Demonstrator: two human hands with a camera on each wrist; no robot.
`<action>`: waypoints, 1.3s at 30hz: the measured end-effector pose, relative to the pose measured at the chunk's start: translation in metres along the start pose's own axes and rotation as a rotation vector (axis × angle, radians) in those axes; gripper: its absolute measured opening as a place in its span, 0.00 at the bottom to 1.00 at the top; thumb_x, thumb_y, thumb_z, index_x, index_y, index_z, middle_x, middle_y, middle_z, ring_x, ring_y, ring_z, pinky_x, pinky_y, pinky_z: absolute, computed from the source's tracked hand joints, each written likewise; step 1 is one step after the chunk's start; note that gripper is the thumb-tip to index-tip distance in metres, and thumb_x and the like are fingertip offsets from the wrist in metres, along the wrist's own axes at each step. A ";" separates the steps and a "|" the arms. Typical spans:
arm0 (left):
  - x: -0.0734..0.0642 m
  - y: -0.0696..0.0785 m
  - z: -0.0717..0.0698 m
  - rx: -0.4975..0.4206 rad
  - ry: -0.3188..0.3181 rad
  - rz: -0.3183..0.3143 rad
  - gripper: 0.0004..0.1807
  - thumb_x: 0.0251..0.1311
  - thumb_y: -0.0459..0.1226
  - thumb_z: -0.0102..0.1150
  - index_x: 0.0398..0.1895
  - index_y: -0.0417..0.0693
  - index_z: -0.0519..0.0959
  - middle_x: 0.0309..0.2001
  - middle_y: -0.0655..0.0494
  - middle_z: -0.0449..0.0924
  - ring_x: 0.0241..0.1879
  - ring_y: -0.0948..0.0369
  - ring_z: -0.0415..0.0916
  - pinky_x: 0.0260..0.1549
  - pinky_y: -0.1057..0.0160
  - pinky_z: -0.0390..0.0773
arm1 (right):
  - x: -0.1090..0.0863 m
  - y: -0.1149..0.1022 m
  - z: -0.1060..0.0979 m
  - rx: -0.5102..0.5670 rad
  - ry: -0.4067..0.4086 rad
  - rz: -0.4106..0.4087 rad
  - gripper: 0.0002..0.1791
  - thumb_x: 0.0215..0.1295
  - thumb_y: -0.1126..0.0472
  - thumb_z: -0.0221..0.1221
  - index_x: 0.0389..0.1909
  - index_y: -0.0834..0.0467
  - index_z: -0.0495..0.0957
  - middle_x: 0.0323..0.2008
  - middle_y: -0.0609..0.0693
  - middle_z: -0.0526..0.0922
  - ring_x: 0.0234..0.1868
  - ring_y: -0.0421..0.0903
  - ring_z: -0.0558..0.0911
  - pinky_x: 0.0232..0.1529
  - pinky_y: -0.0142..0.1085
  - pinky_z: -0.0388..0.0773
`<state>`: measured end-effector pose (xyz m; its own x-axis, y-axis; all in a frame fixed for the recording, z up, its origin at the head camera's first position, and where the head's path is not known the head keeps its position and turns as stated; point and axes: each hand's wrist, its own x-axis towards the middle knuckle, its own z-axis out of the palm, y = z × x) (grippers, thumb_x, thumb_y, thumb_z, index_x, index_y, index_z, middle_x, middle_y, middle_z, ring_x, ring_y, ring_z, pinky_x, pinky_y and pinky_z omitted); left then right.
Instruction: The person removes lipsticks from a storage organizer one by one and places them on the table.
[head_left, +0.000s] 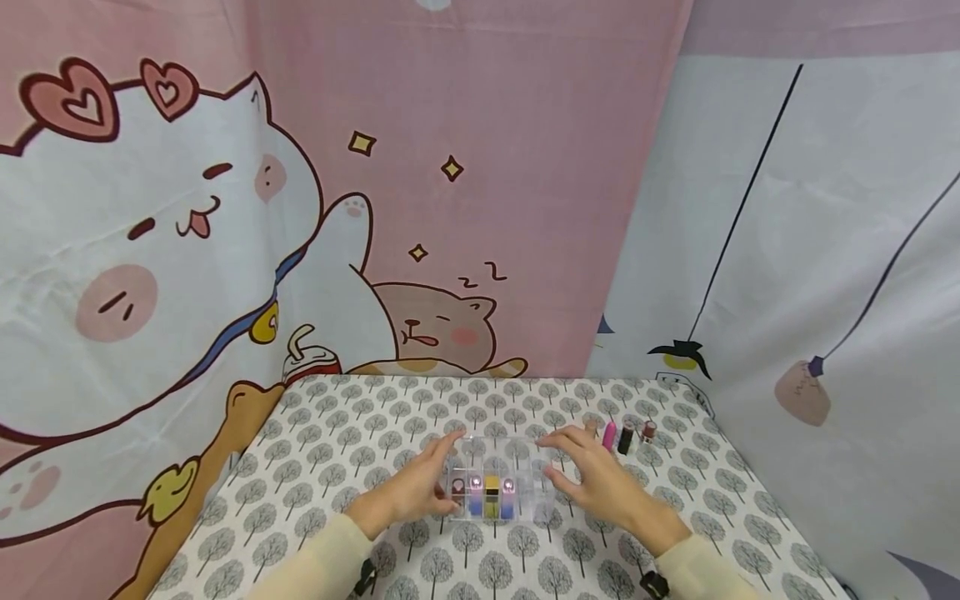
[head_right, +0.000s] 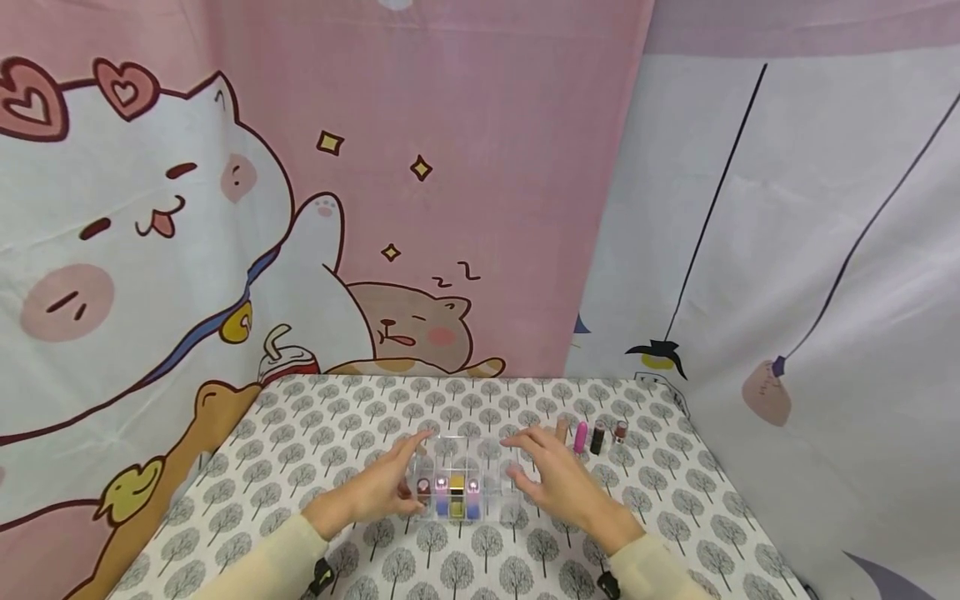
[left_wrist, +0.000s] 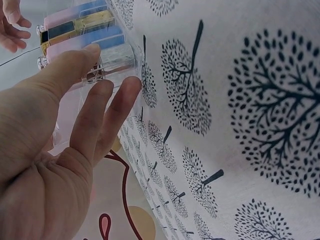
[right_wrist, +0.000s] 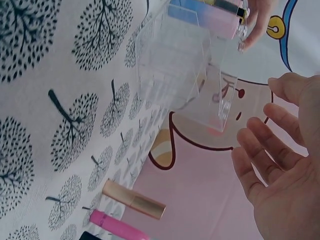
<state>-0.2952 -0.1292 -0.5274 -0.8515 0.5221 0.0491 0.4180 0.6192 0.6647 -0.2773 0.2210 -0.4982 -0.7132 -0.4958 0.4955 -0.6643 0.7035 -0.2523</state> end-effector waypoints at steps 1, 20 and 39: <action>0.000 0.000 0.000 0.008 0.001 0.001 0.73 0.51 0.35 0.82 0.88 0.76 0.37 0.83 0.38 0.57 0.30 0.69 0.80 0.35 0.72 0.85 | 0.000 -0.001 0.001 0.004 -0.003 -0.004 0.26 0.69 0.53 0.72 0.67 0.48 0.81 0.61 0.41 0.83 0.63 0.40 0.82 0.65 0.46 0.85; 0.001 0.000 0.000 0.041 0.013 0.009 0.73 0.50 0.36 0.83 0.88 0.74 0.38 0.82 0.38 0.57 0.30 0.69 0.79 0.36 0.71 0.85 | 0.006 -0.021 0.025 0.073 -0.102 -0.033 0.24 0.73 0.50 0.69 0.67 0.46 0.80 0.60 0.38 0.83 0.58 0.39 0.84 0.60 0.40 0.88; 0.000 0.000 0.001 0.053 0.025 0.016 0.74 0.47 0.38 0.85 0.88 0.74 0.40 0.80 0.38 0.62 0.40 0.64 0.83 0.45 0.65 0.89 | 0.005 -0.032 0.041 0.127 -0.186 0.013 0.22 0.77 0.48 0.63 0.66 0.49 0.81 0.59 0.41 0.84 0.57 0.42 0.85 0.61 0.43 0.87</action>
<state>-0.2954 -0.1287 -0.5282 -0.8518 0.5180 0.0785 0.4474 0.6412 0.6235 -0.2686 0.1752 -0.5221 -0.7431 -0.5809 0.3323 -0.6692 0.6467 -0.3659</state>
